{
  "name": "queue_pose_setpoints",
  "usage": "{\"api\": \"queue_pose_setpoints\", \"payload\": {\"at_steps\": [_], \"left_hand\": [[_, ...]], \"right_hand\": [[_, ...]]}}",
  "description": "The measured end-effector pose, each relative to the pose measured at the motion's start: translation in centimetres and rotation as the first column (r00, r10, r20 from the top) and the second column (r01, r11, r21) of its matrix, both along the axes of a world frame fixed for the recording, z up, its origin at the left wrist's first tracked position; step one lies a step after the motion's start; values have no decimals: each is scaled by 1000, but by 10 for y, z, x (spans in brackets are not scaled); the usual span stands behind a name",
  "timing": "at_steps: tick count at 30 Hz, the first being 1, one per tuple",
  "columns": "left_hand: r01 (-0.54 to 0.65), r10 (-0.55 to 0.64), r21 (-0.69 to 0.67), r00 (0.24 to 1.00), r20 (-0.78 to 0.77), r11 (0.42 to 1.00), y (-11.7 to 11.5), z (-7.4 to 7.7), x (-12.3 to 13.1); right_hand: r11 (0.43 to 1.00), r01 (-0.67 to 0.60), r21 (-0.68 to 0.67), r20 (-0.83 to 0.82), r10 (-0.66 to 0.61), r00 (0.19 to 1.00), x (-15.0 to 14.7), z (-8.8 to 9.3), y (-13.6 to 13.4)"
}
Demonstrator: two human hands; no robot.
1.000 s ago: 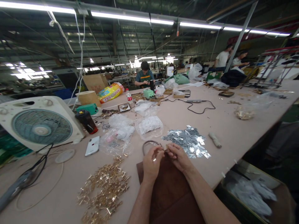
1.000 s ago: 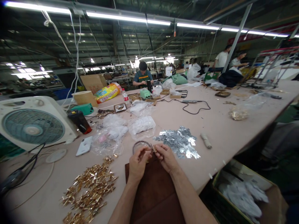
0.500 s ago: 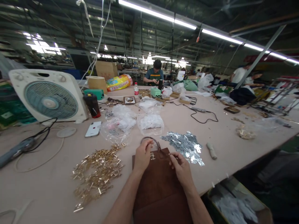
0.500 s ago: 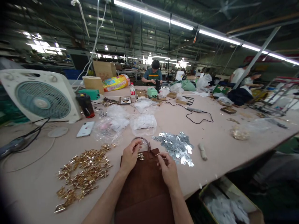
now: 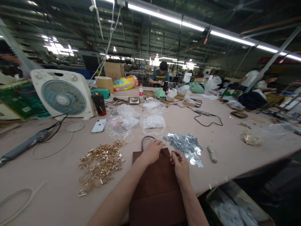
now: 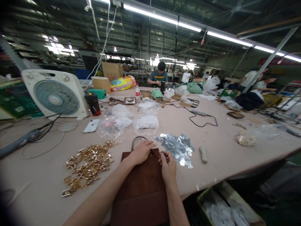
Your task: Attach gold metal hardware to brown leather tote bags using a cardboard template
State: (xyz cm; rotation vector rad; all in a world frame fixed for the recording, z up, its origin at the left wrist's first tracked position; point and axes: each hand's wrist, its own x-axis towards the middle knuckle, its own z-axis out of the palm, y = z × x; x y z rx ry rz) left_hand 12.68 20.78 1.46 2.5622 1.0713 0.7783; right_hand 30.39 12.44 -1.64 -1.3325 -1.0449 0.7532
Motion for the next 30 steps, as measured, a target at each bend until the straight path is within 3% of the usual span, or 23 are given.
{"api": "queue_pose_setpoints", "payload": {"at_steps": [8, 17, 24, 28, 30], "left_hand": [[74, -79, -27, 970, -231, 997, 36, 17, 7], [217, -226, -63, 920, -320, 974, 40, 36, 25], [258, -278, -125, 943, -183, 958, 39, 57, 32], [200, -202, -141, 979, 0, 970, 25, 58, 49], [183, -169, -156, 981, 100, 971, 13, 54, 59]], "right_hand": [[999, -46, 10, -3, 46, 999, 2, 0, -2], [999, -48, 4, 44, 48, 998, 1, 4, -6], [990, -140, 17, 112, 138, 984, -7, 8, -8], [963, -261, 73, 273, 232, 933, -18, 10, -6], [966, -243, 89, 312, 205, 928, -20, 9, -3]]}}
